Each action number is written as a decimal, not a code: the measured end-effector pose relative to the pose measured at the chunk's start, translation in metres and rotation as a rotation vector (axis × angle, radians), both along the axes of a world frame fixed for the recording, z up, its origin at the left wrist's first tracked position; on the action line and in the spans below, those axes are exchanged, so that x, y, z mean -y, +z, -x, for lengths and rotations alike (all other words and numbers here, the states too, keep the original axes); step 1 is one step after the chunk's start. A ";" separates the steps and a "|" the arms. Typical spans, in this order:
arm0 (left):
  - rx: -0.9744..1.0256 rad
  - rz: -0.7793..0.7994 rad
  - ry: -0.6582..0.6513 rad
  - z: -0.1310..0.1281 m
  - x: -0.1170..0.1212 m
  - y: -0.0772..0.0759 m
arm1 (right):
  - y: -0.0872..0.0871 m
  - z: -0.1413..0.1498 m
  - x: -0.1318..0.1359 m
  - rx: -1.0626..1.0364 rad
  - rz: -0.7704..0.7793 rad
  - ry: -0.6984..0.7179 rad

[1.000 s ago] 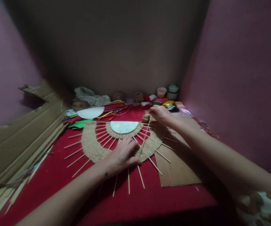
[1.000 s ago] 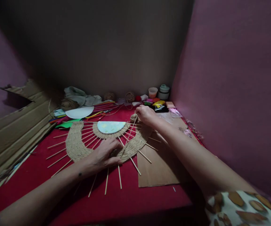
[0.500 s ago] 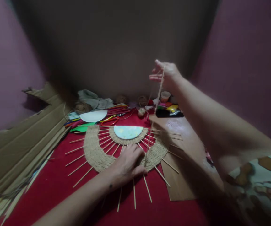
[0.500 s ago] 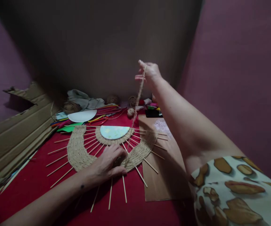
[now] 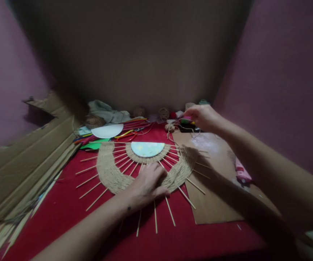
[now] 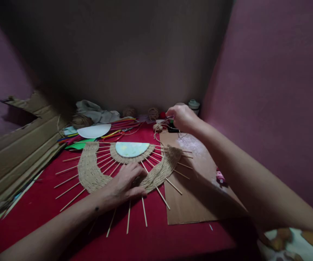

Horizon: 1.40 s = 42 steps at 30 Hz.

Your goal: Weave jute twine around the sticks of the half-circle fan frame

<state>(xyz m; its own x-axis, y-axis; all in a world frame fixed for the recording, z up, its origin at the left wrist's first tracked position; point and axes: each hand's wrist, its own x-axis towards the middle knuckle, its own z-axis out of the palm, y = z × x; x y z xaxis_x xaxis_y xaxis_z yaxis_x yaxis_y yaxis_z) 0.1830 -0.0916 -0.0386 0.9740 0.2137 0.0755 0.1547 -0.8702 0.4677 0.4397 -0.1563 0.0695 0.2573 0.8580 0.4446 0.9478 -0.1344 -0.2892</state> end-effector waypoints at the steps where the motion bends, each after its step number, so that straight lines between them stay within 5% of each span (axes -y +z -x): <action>1: -0.014 0.002 0.001 0.000 0.001 0.002 | -0.007 0.017 0.012 0.013 -0.007 0.067; 6: -0.011 -0.024 -0.007 0.000 0.003 0.007 | -0.051 0.094 0.067 -0.055 0.108 0.497; 10: 0.004 -0.045 -0.023 -0.001 0.000 0.004 | -0.091 0.105 0.073 0.042 0.044 0.471; 13: 0.009 -0.066 -0.039 -0.003 -0.001 0.003 | -0.105 0.095 0.065 0.129 0.014 0.425; 17: -0.005 -0.052 -0.040 -0.004 -0.001 0.007 | -0.103 0.087 0.064 0.143 0.046 0.448; 24: 0.006 -0.004 -0.034 -0.002 -0.002 0.008 | -0.090 0.083 0.091 -0.124 0.097 0.448; 33: -0.040 0.046 -0.012 -0.001 0.000 0.015 | -0.081 0.086 0.114 -0.122 0.206 0.362; 42: -0.092 0.030 -0.048 0.002 -0.002 0.016 | -0.092 0.091 0.143 -0.218 0.266 0.311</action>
<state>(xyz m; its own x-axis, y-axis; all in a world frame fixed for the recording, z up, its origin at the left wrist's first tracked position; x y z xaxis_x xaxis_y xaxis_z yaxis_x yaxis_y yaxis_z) 0.1814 -0.0901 -0.0222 0.9857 0.1675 -0.0207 0.1568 -0.8635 0.4793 0.3484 -0.2995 -0.0223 0.0331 0.9861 0.1630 0.8757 0.0500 -0.4803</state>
